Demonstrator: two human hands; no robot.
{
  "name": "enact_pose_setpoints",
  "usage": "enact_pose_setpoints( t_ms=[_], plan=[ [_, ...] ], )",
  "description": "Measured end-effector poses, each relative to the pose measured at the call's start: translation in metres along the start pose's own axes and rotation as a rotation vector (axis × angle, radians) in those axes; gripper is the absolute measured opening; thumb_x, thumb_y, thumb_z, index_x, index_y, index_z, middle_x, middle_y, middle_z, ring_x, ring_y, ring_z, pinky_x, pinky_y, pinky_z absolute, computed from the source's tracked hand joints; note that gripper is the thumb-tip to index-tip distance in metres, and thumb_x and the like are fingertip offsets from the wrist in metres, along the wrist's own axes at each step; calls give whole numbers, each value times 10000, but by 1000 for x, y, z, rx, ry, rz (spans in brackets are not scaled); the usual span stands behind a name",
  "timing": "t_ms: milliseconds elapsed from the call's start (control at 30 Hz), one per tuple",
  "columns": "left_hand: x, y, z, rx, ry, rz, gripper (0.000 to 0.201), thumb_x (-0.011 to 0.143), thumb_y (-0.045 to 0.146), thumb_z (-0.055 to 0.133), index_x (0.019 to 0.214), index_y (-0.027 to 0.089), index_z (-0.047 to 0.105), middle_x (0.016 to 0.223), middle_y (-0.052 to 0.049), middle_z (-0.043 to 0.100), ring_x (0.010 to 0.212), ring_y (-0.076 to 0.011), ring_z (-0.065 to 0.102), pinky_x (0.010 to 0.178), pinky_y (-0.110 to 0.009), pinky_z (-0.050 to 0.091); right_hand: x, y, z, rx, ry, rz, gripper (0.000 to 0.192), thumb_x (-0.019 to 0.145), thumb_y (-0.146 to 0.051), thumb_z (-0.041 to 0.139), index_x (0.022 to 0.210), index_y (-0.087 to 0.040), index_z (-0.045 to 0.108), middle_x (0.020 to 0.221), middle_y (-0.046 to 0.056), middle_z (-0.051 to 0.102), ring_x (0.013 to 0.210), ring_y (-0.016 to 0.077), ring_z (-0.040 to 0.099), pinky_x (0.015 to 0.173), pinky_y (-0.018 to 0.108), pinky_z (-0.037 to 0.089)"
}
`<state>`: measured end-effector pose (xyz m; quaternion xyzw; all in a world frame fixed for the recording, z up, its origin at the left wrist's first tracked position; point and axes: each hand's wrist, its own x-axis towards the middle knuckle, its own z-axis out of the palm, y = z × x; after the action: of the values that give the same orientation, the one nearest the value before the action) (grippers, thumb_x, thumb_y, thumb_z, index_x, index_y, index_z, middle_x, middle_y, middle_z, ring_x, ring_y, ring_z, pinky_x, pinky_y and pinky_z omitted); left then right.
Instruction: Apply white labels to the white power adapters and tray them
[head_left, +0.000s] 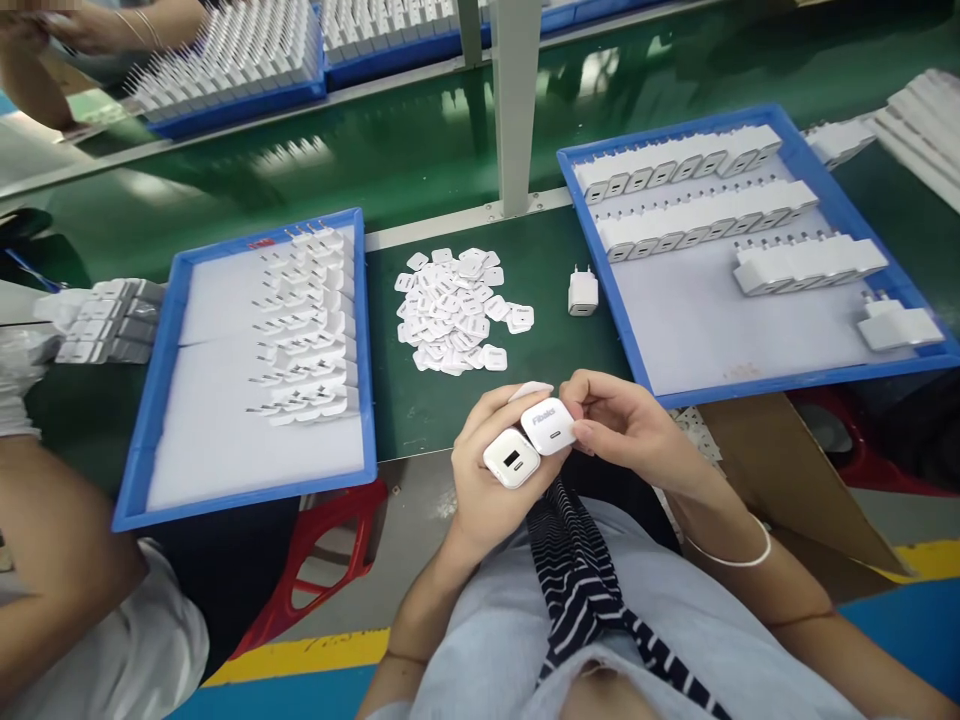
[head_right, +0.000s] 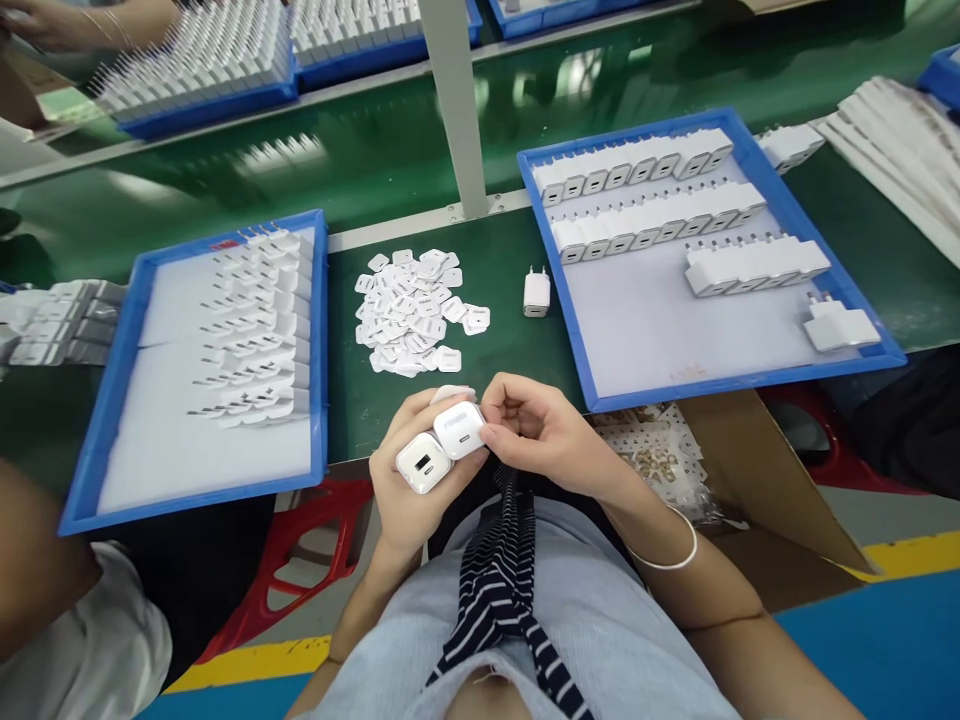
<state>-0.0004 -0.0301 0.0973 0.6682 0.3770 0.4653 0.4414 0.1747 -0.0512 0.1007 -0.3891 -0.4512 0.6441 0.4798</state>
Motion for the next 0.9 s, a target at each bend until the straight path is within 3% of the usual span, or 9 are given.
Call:
enact_pose_setpoints(
  t_ms=[233,567,767,900],
  plan=[
    [-2,-7,2,12,-22,13,397,771,160,811,1153,227,724,1161,-66,703,1051,-188,691,932,-289,573,-1,9,7,-162,105,-9,323,822,-163,747,766,-223,434,713,-61,384,620,104,335,539,240,286],
    [-8,-17,7,44,29,19,375,796,221,792,1165,225,724,1189,-80,696,1041,-205,699,912,-314,587,4,15,13,-375,205,-67,440,792,-250,784,740,-232,347,685,-78,326,591,97,267,505,247,239],
    [0,-7,-1,-43,-90,-9,409,725,202,858,1117,221,740,1128,-69,732,1036,-205,703,945,-318,575,9,5,-1,-104,161,-60,284,944,-418,636,800,-211,506,686,-55,425,575,92,366,508,234,321],
    [2,-3,-6,-64,-144,2,408,730,191,854,1120,224,736,1139,-64,742,1054,-199,708,951,-302,575,17,-3,-8,-133,191,3,213,864,-348,765,857,-205,607,688,-41,569,538,85,500,479,214,416]
  ],
)
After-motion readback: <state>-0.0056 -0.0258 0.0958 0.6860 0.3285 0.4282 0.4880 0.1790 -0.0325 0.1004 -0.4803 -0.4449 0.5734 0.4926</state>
